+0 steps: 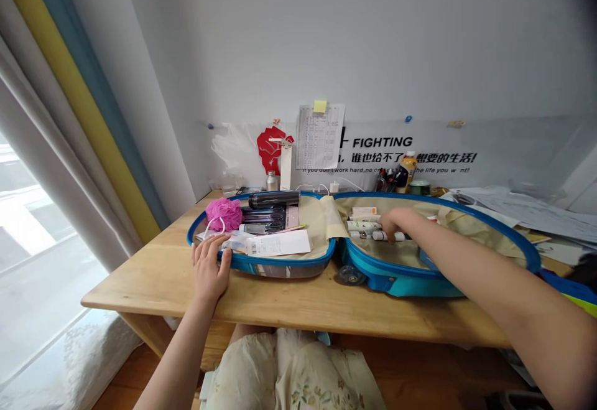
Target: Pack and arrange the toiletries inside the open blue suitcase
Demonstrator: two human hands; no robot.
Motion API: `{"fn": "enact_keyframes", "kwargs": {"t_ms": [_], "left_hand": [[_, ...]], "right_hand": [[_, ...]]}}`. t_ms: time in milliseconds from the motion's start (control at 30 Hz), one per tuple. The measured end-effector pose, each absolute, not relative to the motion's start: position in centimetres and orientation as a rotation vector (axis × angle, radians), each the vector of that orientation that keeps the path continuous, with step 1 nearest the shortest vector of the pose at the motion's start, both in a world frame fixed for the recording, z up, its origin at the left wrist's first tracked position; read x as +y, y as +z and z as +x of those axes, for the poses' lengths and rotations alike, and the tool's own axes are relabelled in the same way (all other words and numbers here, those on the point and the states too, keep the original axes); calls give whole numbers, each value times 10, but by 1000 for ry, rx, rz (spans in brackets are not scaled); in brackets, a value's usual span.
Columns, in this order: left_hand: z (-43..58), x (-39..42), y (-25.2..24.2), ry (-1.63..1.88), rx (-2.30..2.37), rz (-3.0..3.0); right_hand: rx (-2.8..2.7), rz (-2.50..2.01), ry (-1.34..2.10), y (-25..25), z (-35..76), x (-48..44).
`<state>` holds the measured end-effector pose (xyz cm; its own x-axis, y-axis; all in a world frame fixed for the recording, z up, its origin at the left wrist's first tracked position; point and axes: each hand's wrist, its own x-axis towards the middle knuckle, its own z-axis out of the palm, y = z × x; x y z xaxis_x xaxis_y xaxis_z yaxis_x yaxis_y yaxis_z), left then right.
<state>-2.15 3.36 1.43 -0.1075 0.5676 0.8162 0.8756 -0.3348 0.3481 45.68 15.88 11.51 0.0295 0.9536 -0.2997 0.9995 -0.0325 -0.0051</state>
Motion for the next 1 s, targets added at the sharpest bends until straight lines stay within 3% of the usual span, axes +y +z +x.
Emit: {"fn": "enact_keyframes", "kwargs": {"t_ms": [167, 400, 700, 1000], "left_hand": [[-22, 35, 13, -1418, -1581, -1855], [-19, 34, 15, -1425, -1579, -1852], [-21, 32, 16, -1414, -1592, -1863], [-21, 33, 16, -1412, -1604, -1865]], "right_hand": [[1935, 2046, -576, 140, 445, 137], [2421, 1917, -634, 186, 375, 128], [2466, 1576, -598, 155, 236, 150], [2479, 1600, -715, 131, 223, 158]]}}
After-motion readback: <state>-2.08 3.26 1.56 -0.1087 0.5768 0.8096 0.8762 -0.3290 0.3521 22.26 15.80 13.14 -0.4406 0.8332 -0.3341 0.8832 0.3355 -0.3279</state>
